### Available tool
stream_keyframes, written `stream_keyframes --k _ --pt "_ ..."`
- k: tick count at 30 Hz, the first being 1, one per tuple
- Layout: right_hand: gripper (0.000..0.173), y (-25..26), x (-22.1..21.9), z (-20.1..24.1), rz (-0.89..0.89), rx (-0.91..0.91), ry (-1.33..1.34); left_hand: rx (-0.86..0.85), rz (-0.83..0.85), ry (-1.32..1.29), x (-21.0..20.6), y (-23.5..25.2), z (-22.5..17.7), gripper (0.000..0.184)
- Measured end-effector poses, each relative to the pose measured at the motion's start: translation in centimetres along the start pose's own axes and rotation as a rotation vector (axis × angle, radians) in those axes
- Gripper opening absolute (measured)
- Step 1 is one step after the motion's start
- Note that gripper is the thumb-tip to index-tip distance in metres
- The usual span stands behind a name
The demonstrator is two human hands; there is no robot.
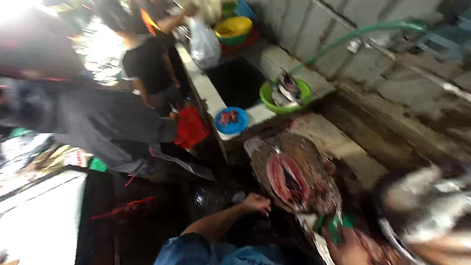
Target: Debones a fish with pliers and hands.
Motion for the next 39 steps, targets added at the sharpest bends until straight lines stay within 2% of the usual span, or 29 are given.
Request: stream_keyframes --k 3,9,11,14,16,18,21,25,30,39 --pt "0.060 2.4 0.4 2.1 -0.084 0.038 0.087 0.042 0.211 -0.190 -1.6 2.1 0.6 0.040" --pt "0.055 3.7 0.5 3.9 -0.105 0.117 0.101 0.138 0.310 -0.235 -3.6 3.0 0.1 0.050" --pt "0.055 3.4 0.1 4.2 -0.112 0.140 0.103 0.128 0.269 -0.314 -3.5 3.2 -0.7 0.046" --pt "0.055 2.7 -0.5 4.4 -0.086 0.161 0.161 -0.004 -0.041 -0.446 -0.8 5.0 -4.2 0.039" --pt "0.055 2.4 -1.0 4.7 -0.048 0.150 0.222 -0.079 -0.154 -0.381 1.1 7.3 -6.8 0.041" --pt "0.053 2.2 -1.6 5.3 0.012 0.120 0.283 -0.109 -0.160 -0.254 2.3 10.2 -7.5 0.041" --pt "0.053 2.7 -2.6 6.5 0.116 0.094 0.361 -0.089 -0.105 -0.142 2.4 11.7 -8.2 0.041" --pt "0.046 3.9 -3.4 8.7 0.238 0.081 0.502 -0.049 -0.046 -0.196 2.9 12.8 -9.3 0.060" --pt "0.031 6.0 -4.0 11.8 0.363 0.085 0.715 -0.033 0.005 -0.268 3.6 15.8 -11.8 0.036" --pt "0.035 8.5 -5.9 13.6 0.433 0.097 0.643 -0.004 0.055 -0.408 3.0 15.8 -11.9 0.024"
Point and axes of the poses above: each hand's wrist, its own y-axis towards the middle knuckle, its own x-axis out of the back of the hand, z = x × y, the point moved 8 cm from there along y, towards the middle knuckle, and after that the axes turned 6 degrees about -y, right-handed, at the moved point
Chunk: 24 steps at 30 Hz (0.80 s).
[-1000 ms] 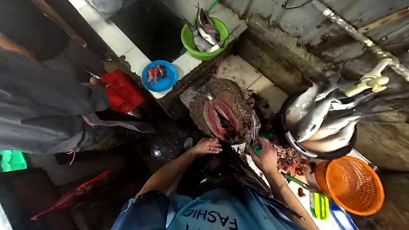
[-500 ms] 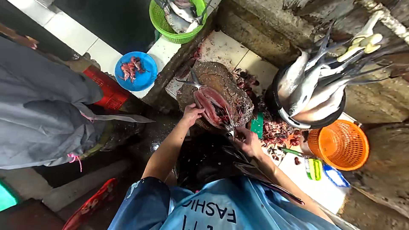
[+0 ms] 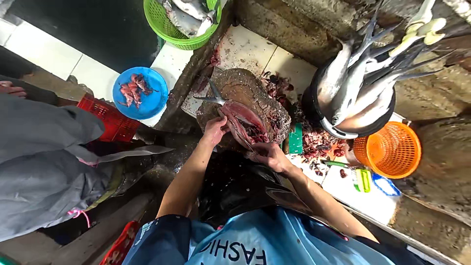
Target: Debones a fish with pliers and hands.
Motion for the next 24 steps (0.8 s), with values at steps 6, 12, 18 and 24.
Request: stream_keyframes --k 6,12,18,24 --pt "0.028 0.7 -1.2 0.2 -0.008 -0.023 0.244 -0.004 -0.035 0.128 -0.8 -3.1 -0.5 0.027" --pt "0.025 1.4 -3.0 1.1 -0.007 -0.040 0.354 -0.027 -0.026 0.063 0.2 -2.0 -0.1 0.025" --pt "0.040 1.2 -2.7 3.5 -0.104 -0.100 -0.430 -0.019 -0.106 0.128 -0.5 -4.2 -1.1 0.029" --pt "0.044 1.9 -2.7 4.3 -0.035 -0.177 -0.559 -0.031 -0.135 0.103 0.0 -2.9 -0.5 0.028"
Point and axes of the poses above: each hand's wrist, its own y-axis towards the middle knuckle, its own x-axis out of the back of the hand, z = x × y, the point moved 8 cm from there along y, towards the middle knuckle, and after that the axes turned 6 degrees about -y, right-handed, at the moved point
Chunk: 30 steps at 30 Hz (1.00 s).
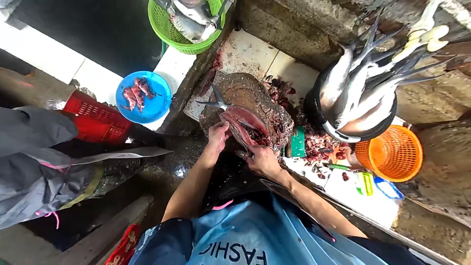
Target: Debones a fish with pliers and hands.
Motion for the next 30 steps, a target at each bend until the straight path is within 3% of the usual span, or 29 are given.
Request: stream_keyframes --k 5,15,22,24,26,28,30 --pt "0.041 0.2 -0.2 0.2 -0.004 0.013 -0.029 -0.004 -0.053 -0.072 0.3 1.9 0.9 0.022" --pt "0.038 0.6 -0.6 0.8 0.037 0.022 -0.028 -0.003 -0.031 0.100 0.1 -1.9 0.0 0.033" --pt "0.037 0.9 -0.3 1.8 0.059 0.040 -0.048 -0.004 -0.022 0.077 0.6 -2.9 2.4 0.025" --pt "0.032 0.7 1.3 2.2 -0.056 0.058 -0.071 0.001 -0.009 0.050 1.1 -3.1 2.8 0.025" --pt "0.038 0.6 4.1 1.2 -0.313 0.089 -0.049 0.003 -0.020 0.020 1.9 -2.7 2.4 0.024" --pt "0.044 1.4 4.6 -2.4 -0.251 0.002 0.094 -0.002 -0.061 0.060 2.7 -2.9 1.9 0.025" --pt "0.034 1.2 3.7 -4.8 -0.150 0.071 0.263 -0.026 -0.080 0.057 2.6 -2.9 1.6 0.027"
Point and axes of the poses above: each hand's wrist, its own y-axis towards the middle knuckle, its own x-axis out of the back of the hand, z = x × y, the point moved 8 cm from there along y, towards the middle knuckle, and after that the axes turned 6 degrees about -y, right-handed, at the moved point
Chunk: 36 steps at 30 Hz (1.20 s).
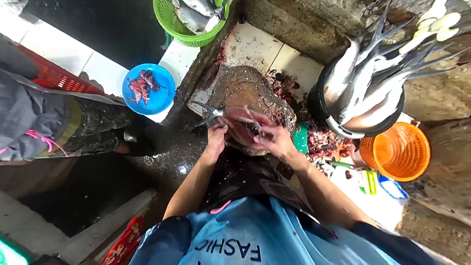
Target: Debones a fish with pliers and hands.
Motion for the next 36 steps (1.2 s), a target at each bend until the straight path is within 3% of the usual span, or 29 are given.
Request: stream_keyframes --k 2,7,12,18,25,36 --pt "0.032 -0.6 -0.3 0.1 0.103 0.118 0.119 -0.002 0.009 -0.043 -0.6 0.3 -0.9 0.030" --pt "0.040 -2.7 -2.8 0.0 0.256 0.140 0.068 0.002 0.036 -0.153 -1.0 -1.8 -0.8 0.030" --pt "0.041 -2.2 -4.0 -0.2 0.229 0.148 0.062 -0.026 0.006 -0.224 -1.5 -1.5 -0.2 0.026" --pt "0.048 -2.0 -3.7 1.2 0.176 0.120 -0.219 -0.052 -0.058 -0.288 -1.8 -0.9 0.6 0.020" --pt "0.052 -2.4 -3.1 0.7 0.132 0.202 -0.223 -0.055 -0.132 -0.334 -1.5 0.3 0.2 0.019" --pt "0.051 -2.0 -4.6 2.2 0.231 0.147 -0.344 -0.088 -0.118 -0.315 -1.2 0.2 0.5 0.010"
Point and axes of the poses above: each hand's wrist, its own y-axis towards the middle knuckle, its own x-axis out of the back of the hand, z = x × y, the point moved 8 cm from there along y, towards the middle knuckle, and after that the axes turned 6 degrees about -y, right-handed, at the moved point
